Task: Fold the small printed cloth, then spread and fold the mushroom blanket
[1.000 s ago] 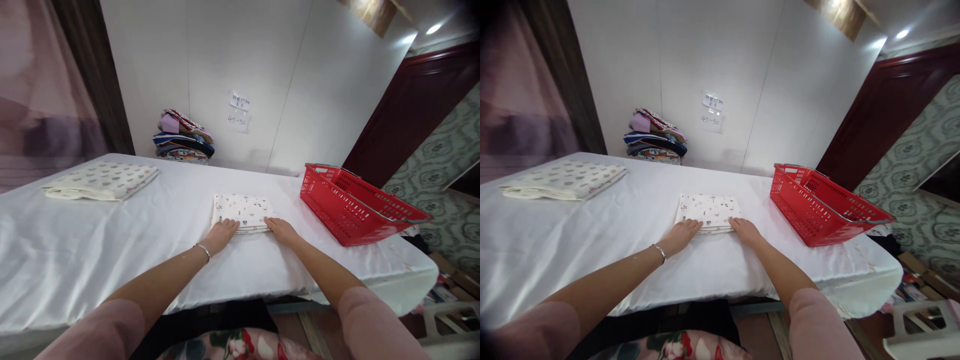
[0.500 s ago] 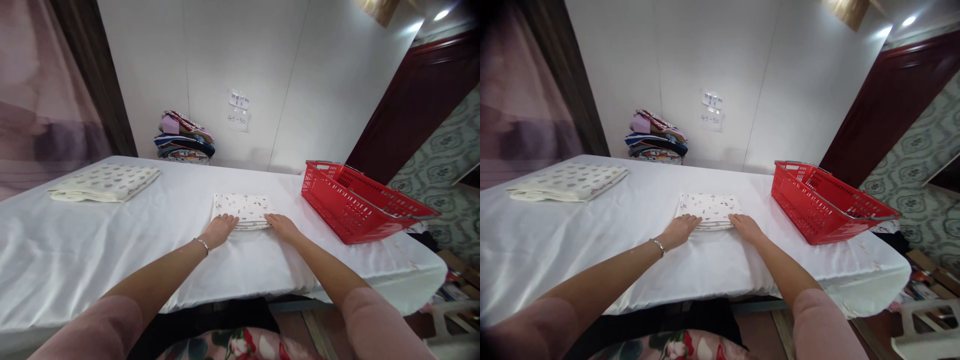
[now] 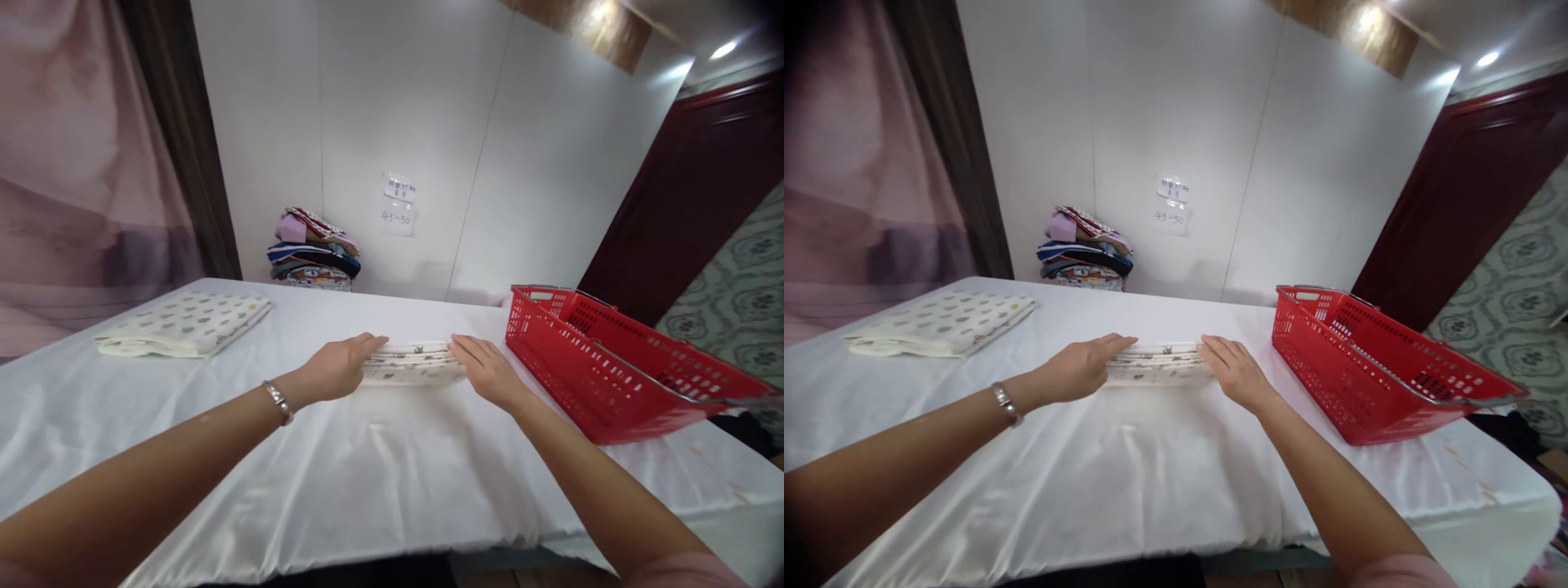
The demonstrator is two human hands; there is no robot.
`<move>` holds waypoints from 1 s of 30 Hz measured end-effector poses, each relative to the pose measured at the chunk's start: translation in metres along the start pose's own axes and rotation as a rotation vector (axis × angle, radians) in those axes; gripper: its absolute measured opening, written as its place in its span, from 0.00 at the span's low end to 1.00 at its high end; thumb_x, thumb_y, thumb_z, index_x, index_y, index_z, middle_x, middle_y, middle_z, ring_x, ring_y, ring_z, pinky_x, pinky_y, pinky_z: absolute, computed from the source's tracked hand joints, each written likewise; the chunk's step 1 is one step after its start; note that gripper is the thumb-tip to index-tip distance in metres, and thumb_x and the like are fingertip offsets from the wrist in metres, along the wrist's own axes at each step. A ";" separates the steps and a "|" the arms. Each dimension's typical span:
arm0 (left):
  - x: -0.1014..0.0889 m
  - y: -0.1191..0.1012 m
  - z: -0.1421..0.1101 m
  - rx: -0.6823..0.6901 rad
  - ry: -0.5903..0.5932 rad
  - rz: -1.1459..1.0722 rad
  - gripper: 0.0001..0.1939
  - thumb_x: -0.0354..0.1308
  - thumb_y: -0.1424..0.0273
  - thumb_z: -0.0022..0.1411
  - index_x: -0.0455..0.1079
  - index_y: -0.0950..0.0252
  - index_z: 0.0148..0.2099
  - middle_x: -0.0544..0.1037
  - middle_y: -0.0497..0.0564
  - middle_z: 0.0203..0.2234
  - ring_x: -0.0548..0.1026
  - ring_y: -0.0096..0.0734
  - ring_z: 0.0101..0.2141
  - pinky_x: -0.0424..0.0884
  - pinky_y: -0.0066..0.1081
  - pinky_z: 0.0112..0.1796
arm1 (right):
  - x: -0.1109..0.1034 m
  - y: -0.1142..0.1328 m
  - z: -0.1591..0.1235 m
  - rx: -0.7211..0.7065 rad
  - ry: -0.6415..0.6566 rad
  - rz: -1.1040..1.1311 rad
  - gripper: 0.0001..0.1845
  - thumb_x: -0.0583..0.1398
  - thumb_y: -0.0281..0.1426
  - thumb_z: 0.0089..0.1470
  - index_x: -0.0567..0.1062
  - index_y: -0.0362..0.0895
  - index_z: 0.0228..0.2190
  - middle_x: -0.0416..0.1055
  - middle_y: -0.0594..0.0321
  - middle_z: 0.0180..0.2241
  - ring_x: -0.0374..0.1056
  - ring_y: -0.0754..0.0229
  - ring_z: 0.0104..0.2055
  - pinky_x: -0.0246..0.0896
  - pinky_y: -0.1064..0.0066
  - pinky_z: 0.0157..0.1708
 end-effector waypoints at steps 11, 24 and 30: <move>-0.011 0.055 -0.001 -0.053 0.282 -0.598 0.34 0.47 0.74 0.48 0.54 0.58 0.60 0.68 0.49 0.52 0.71 0.32 0.44 0.68 0.27 0.39 | -0.004 -0.017 0.034 0.194 0.029 0.444 0.32 0.51 0.23 0.48 0.59 0.50 0.56 0.60 0.61 0.56 0.57 0.55 0.57 0.56 0.56 0.56; 0.143 0.131 0.056 -0.240 0.417 -0.550 0.25 0.46 0.76 0.46 0.68 0.63 0.48 0.73 0.51 0.47 0.71 0.34 0.45 0.67 0.30 0.44 | 0.208 -0.085 0.027 0.653 0.216 0.822 0.28 0.54 0.23 0.42 0.70 0.44 0.48 0.68 0.56 0.49 0.65 0.55 0.49 0.63 0.61 0.47; 0.142 0.134 0.043 -0.201 0.253 -0.449 0.21 0.45 0.74 0.53 0.67 0.60 0.49 0.73 0.49 0.46 0.71 0.33 0.44 0.68 0.31 0.43 | 0.223 -0.086 0.004 0.735 0.246 0.782 0.20 0.55 0.32 0.50 0.70 0.46 0.47 0.69 0.58 0.49 0.65 0.55 0.50 0.60 0.60 0.50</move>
Point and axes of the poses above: each hand's wrist, its own z-axis towards the middle knuckle, its own x-axis out of the palm, y = z × x, the point moved 8 cm from there along z, towards the middle knuckle
